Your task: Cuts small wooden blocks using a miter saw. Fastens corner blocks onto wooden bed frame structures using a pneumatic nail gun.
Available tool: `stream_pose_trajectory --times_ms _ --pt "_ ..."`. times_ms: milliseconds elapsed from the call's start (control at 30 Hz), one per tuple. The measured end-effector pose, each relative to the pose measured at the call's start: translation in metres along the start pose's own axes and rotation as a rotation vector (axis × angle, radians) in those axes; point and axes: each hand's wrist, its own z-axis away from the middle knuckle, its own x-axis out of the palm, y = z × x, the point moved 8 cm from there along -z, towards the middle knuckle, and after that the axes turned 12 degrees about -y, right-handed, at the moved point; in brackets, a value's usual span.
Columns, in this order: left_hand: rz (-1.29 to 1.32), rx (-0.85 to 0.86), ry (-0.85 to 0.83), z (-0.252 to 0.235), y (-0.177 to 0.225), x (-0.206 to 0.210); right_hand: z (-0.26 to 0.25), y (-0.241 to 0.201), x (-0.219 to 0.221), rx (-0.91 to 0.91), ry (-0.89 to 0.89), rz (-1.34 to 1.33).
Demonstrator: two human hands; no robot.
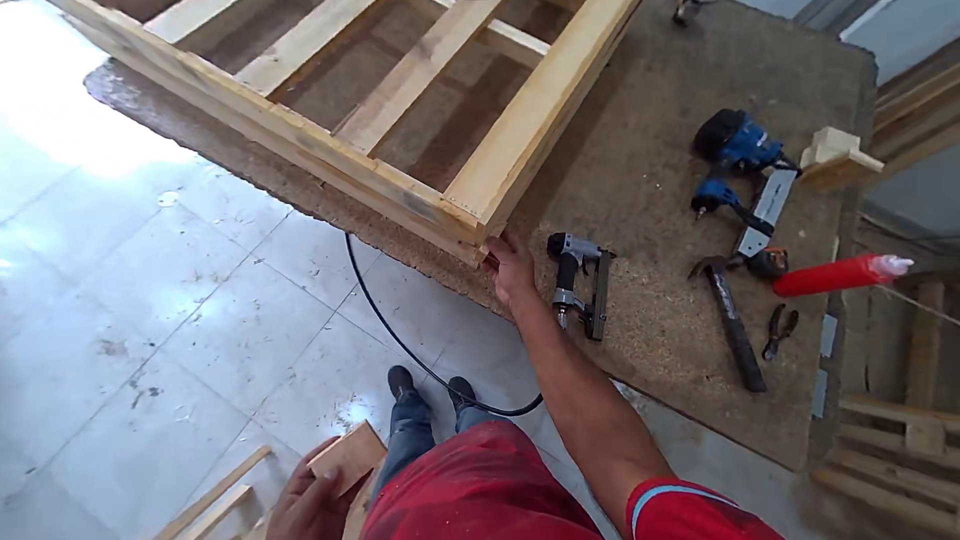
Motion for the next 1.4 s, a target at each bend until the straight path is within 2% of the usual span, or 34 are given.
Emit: stream_pose_trajectory --times_ms 200,267,333,400,467,500,567,633,667,733,800,833,867,933,1033,1133,1233,1333,1400 --pt "-0.126 -0.066 -0.308 -0.11 0.051 0.026 0.0 -0.006 0.003 0.05 0.037 -0.015" --pt "-0.166 -0.105 -0.376 -0.135 0.064 0.036 0.008 -0.006 0.005 0.026 0.068 0.079" --pt "-0.181 -0.132 -0.444 -0.16 0.077 0.052 0.022 -0.012 0.0 -0.004 0.14 0.357" --pt "-0.186 -0.174 -0.501 -0.179 0.084 0.073 0.04 -0.019 -0.015 0.017 0.256 0.866" --pt "-0.198 -0.228 -0.534 -0.194 0.083 0.095 0.04 -0.008 -0.033 0.092 0.28 1.316" --pt "-0.218 -0.253 -0.536 -0.198 0.08 0.106 0.037 0.003 -0.042 0.126 0.26 1.466" --pt "-0.276 -0.281 -0.541 -0.208 0.073 0.129 0.031 0.017 -0.047 0.152 0.19 1.601" --pt "-0.321 -0.289 -0.574 -0.217 0.068 0.155 0.031 0.009 -0.04 0.105 0.148 1.541" --pt "-0.333 -0.287 -0.616 -0.22 0.065 0.168 0.039 -0.001 -0.035 0.086 0.131 1.417" --pt "-0.337 -0.267 -0.734 -0.224 0.059 0.191 0.065 -0.018 -0.018 0.103 0.039 0.989" --pt "-0.361 -0.24 -0.864 -0.229 0.051 0.212 0.092 -0.01 0.01 0.222 -0.273 0.431" --pt "-0.375 -0.234 -0.932 -0.232 0.046 0.222 0.105 -0.007 0.024 0.255 -0.427 0.233" --pt "-0.386 -0.236 -1.001 -0.234 0.041 0.233 0.112 -0.008 0.031 0.255 -0.531 0.114" --pt "-0.401 -0.257 -1.115 -0.238 0.031 0.253 0.115 -0.013 0.031 0.224 -0.619 -0.015" --pt "-0.46 -0.27 -1.148 -0.244 0.019 0.271 0.108 -0.02 0.013 0.196 -0.61 -0.098" --pt "-0.574 -0.23 -1.014 -0.25 0.01 0.279 0.1 -0.025 -0.004 0.191 -0.573 -0.013" --pt "-0.844 -0.22 -0.774 -0.26 0.002 0.267 0.079 -0.025 -0.017 0.171 -0.317 0.094" --pt "-1.037 -0.254 -0.595 -0.278 -0.003 0.238 0.043 -0.012 -0.024 0.076 0.0 -0.038" --pt "-1.156 -0.232 -0.542 -0.288 -0.002 0.223 0.025 -0.004 -0.019 0.073 0.079 -0.099"
